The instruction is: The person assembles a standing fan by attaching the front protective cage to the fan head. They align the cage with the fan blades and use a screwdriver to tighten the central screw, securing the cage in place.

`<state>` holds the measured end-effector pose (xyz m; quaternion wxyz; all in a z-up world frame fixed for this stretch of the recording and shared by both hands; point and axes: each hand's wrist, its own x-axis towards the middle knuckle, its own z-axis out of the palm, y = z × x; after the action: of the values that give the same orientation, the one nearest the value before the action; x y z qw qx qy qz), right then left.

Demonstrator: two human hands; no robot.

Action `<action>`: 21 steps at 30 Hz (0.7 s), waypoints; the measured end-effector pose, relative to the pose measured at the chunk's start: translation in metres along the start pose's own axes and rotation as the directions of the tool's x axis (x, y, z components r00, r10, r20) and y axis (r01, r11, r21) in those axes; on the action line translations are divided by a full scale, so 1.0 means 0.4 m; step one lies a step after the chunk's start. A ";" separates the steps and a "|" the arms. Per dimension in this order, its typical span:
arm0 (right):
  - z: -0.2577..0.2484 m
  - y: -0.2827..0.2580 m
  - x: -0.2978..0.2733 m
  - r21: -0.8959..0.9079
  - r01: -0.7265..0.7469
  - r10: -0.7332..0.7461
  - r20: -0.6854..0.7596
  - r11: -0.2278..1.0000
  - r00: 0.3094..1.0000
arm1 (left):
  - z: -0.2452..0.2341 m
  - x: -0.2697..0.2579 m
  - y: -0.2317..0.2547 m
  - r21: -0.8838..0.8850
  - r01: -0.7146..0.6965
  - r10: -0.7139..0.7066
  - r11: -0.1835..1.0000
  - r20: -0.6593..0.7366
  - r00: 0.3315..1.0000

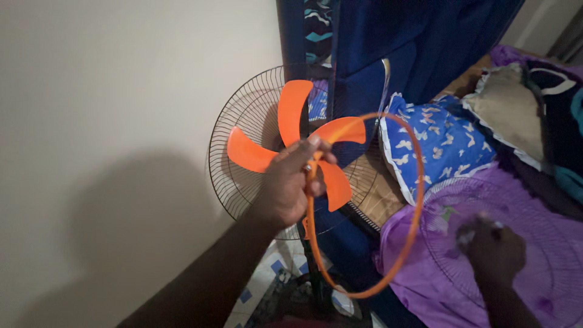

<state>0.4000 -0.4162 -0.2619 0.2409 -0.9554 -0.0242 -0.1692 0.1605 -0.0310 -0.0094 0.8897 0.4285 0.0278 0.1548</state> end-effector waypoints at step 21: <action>0.153 -0.402 0.038 0.595 -0.781 -0.162 0.804 0.191 0.573 | -0.274 -0.126 0.186 0.080 -0.244 0.255 0.967 -0.202 0.946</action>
<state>0.4127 -0.2462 -0.2349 0.7539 -0.5621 0.0116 0.3398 0.0739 0.0799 -0.0252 0.8430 0.4339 0.0716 0.3097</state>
